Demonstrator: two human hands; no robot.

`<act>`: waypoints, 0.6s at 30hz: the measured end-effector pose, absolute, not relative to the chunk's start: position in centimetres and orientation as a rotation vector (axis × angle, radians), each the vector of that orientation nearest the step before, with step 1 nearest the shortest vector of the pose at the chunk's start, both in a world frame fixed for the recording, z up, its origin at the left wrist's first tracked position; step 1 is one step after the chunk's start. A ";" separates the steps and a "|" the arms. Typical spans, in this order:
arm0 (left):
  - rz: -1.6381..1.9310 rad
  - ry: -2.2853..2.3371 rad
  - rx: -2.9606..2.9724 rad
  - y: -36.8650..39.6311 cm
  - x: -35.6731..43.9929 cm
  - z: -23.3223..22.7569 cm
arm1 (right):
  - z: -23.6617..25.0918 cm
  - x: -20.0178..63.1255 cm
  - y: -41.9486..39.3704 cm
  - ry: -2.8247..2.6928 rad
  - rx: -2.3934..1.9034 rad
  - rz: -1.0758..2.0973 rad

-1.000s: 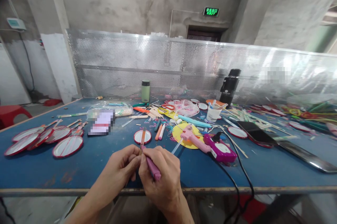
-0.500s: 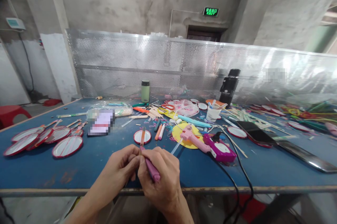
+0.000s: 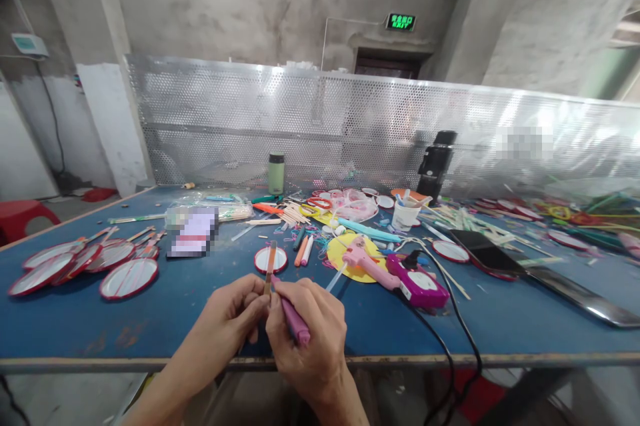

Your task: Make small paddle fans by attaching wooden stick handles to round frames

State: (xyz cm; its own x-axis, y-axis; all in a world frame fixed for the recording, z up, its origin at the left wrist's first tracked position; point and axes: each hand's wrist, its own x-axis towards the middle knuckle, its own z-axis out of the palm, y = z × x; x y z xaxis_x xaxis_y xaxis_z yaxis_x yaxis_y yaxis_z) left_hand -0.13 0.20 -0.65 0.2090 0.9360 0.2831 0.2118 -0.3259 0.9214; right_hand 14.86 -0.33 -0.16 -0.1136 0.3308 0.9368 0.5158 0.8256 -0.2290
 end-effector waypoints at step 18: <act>1.167 1.063 1.703 0.2 -0.2 -0.8 | 0.2 14.8 -0.6 -1.714 -0.649 -0.254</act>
